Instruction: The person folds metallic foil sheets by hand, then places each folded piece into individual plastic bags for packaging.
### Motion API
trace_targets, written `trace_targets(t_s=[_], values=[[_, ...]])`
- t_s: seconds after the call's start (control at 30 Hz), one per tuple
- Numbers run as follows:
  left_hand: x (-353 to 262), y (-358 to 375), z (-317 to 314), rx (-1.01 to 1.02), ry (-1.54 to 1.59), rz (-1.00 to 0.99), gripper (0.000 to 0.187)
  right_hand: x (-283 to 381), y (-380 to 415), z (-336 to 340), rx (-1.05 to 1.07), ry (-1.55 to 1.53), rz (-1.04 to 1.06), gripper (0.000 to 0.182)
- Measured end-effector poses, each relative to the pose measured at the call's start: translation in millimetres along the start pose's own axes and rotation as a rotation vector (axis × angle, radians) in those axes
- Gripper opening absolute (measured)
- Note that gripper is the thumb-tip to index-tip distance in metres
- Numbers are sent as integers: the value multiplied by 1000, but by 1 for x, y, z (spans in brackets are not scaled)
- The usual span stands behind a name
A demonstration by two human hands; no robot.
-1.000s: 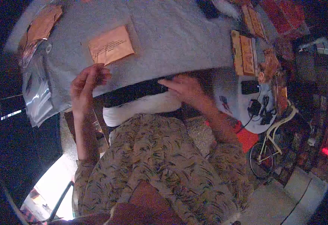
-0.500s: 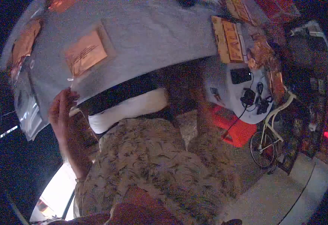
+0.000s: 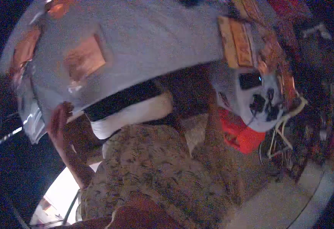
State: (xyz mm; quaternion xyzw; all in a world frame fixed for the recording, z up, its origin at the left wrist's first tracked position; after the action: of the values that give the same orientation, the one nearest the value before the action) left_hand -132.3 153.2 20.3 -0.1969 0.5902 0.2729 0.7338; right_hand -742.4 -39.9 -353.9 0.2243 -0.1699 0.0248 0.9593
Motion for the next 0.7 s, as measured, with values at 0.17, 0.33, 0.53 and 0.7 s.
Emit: trace_targets(t_s=[0.17,0.33,0.53,0.7], values=[[-21,-16,5,66,-285,-92,22,129,49,68,334,220,182,31],[-19,-47,-7,134,-329,-360,29,363,121,192,173,-451,439,35],[-16,-90,-47,353,-888,-797,52,590,122,192,-202,-133,1134,63],[7,-125,-55,325,-1039,-738,69,626,77,134,-202,172,1201,75]])
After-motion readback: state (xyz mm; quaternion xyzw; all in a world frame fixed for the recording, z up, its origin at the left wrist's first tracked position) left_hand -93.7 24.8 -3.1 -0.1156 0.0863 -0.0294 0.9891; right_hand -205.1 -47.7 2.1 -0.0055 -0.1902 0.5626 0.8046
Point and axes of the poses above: each hand's wrist, its own y-axis away from the middle knuckle, its own z-axis out of the back of the hand, x = y × z, the point moved 7 cm from there along -y, towards the middle knuckle, and after that the axes turned 2 degrees about -z, right-handed, at the moved point
